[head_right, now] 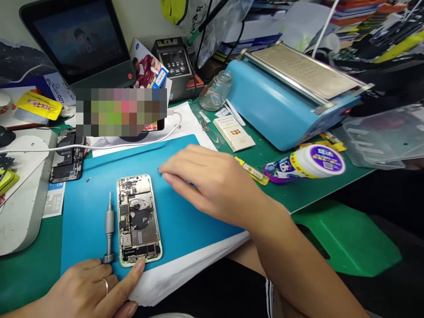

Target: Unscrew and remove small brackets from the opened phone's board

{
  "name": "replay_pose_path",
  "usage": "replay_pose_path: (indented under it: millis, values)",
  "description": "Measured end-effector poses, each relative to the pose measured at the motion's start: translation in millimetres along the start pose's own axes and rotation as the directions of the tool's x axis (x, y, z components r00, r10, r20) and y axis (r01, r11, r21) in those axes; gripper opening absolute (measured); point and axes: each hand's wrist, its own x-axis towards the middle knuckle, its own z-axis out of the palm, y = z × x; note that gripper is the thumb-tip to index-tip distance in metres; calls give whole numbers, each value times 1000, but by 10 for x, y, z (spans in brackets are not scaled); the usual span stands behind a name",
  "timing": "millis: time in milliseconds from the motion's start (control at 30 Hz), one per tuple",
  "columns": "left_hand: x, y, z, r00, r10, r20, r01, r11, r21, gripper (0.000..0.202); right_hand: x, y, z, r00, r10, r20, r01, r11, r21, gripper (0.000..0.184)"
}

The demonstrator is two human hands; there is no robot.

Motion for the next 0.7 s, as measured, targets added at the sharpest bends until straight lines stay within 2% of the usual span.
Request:
replay_pose_path:
  millis: [133, 267, 467, 600, 700]
  values:
    - [-15, -12, -33, 998, 21, 56, -20, 1000, -19, 35, -285, 134, -137, 987, 31, 158, -5, 987, -162, 22]
    - [19, -27, -92, 995, 45, 90, -41, 998, -40, 37, -443, 287, -13, 967, -3, 255, 54, 980, -194, 25]
    - [43, -16, -126, 994, 35, 108, -28, 998, -60, 37, -396, 287, 210, 986, -107, 130, 131, 973, -191, 16]
    - [4, -10, -93, 996, 18, 89, -15, 999, -39, 37, -258, 143, 320, 991, -125, 54, 130, 985, -111, 19]
    - [-15, -5, -37, 998, 16, 60, -14, 999, -29, 36, -184, 74, 387, 986, -158, 52, 163, 979, -119, 24]
